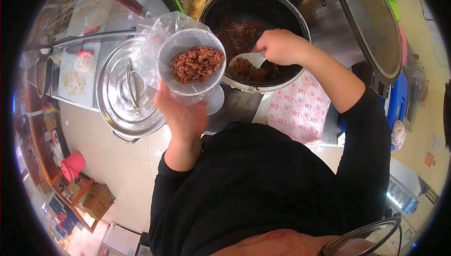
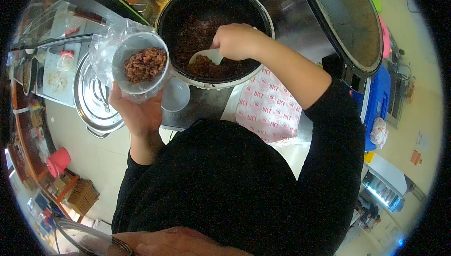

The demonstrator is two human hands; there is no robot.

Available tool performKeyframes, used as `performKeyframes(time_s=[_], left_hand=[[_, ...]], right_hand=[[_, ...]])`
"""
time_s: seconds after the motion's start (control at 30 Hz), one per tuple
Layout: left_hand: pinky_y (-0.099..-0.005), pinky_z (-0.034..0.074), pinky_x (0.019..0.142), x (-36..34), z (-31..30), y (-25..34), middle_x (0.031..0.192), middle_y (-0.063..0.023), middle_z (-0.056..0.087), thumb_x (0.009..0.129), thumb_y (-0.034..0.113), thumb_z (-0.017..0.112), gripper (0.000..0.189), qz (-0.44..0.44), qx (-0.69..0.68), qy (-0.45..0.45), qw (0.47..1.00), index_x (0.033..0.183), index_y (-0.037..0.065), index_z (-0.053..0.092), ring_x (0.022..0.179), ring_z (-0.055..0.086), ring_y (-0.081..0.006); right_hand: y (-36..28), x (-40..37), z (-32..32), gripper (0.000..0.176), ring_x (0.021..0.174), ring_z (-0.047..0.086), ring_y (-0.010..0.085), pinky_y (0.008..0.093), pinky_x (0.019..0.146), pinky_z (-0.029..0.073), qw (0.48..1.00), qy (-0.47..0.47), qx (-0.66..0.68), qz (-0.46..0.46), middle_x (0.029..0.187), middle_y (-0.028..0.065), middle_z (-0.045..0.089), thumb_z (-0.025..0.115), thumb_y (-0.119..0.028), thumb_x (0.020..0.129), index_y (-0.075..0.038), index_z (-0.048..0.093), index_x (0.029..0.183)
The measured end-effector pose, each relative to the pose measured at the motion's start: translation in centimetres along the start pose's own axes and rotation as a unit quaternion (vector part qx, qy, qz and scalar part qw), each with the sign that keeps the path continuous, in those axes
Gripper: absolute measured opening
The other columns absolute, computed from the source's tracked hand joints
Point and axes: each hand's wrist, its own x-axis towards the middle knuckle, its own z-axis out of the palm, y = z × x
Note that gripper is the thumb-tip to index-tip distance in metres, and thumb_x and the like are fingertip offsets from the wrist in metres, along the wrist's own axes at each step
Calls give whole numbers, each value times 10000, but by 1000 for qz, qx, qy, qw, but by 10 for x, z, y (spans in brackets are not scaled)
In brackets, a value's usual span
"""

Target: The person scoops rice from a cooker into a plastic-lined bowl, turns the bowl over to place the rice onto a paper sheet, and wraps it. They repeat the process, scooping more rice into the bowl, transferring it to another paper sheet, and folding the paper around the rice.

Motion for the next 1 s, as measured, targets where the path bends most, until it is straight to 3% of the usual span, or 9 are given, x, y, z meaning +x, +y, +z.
performKeyframes(time_s=[0.13,0.23,0.33,0.53,0.7,0.77,0.83,0.87,1.0], left_hand=[[-446,405,1046,-6,-7,6,1405,-83,467,995,414,376,520,46,39,-18,998,1439,142,376,1275,479,-268],[-496,443,1030,1,6,1,1382,-135,504,1015,429,357,534,40,116,48,991,1403,66,409,1250,525,-314],[-521,449,1035,0,18,-11,1368,-150,515,1031,404,317,516,8,100,-9,995,1400,52,400,1265,515,-325],[-536,489,1001,5,33,-23,1352,-195,519,1038,395,244,539,-38,97,-105,989,1393,17,393,1222,553,-347],[-544,493,997,16,16,-26,1342,-179,536,1015,427,283,566,3,28,-51,998,1402,29,392,1227,550,-344],[-513,485,1002,16,3,-20,1347,-163,534,996,453,326,579,27,29,-46,998,1410,55,399,1220,551,-339],[-498,469,1015,14,-3,-15,1356,-156,527,990,461,342,581,84,49,-20,995,1411,66,407,1227,543,-333],[-452,393,1067,14,-7,-15,1397,-102,465,955,460,444,631,108,40,-41,992,1454,90,333,1282,471,-275],[-457,384,1064,11,1,-7,1408,-95,452,956,465,405,625,124,59,-55,989,1460,103,329,1286,465,-273]], right_hand=[[-4,-23,-32,322,731,655,232,358,705,502,999,34,40,-1,792,156,688,579,-54,807,-64,712,1101],[-17,-54,-46,306,915,683,333,398,816,525,977,196,78,38,1010,178,703,584,-102,810,-133,738,1073],[-37,-82,-47,347,855,679,324,416,786,525,932,355,74,3,935,153,706,561,-83,837,-154,708,1144],[-66,-92,6,439,606,568,174,345,582,458,831,465,-261,-156,824,-6,550,604,-101,784,-203,656,1208],[-69,-102,-28,416,709,641,294,418,605,511,876,466,-88,-92,825,57,606,577,-56,803,-235,660,1170],[-57,-91,-38,298,743,679,288,434,609,513,878,451,-156,-46,828,75,670,593,-69,798,-171,716,1050],[-32,-68,-30,193,747,693,285,438,628,499,896,352,-270,10,821,96,696,611,-83,780,-129,734,922],[-19,-54,-23,151,749,701,284,441,637,492,897,298,-324,36,818,107,709,620,-90,771,-109,743,858],[9,-12,-12,75,721,705,273,411,749,431,912,179,-368,23,758,111,714,648,-118,737,-108,721,722]])
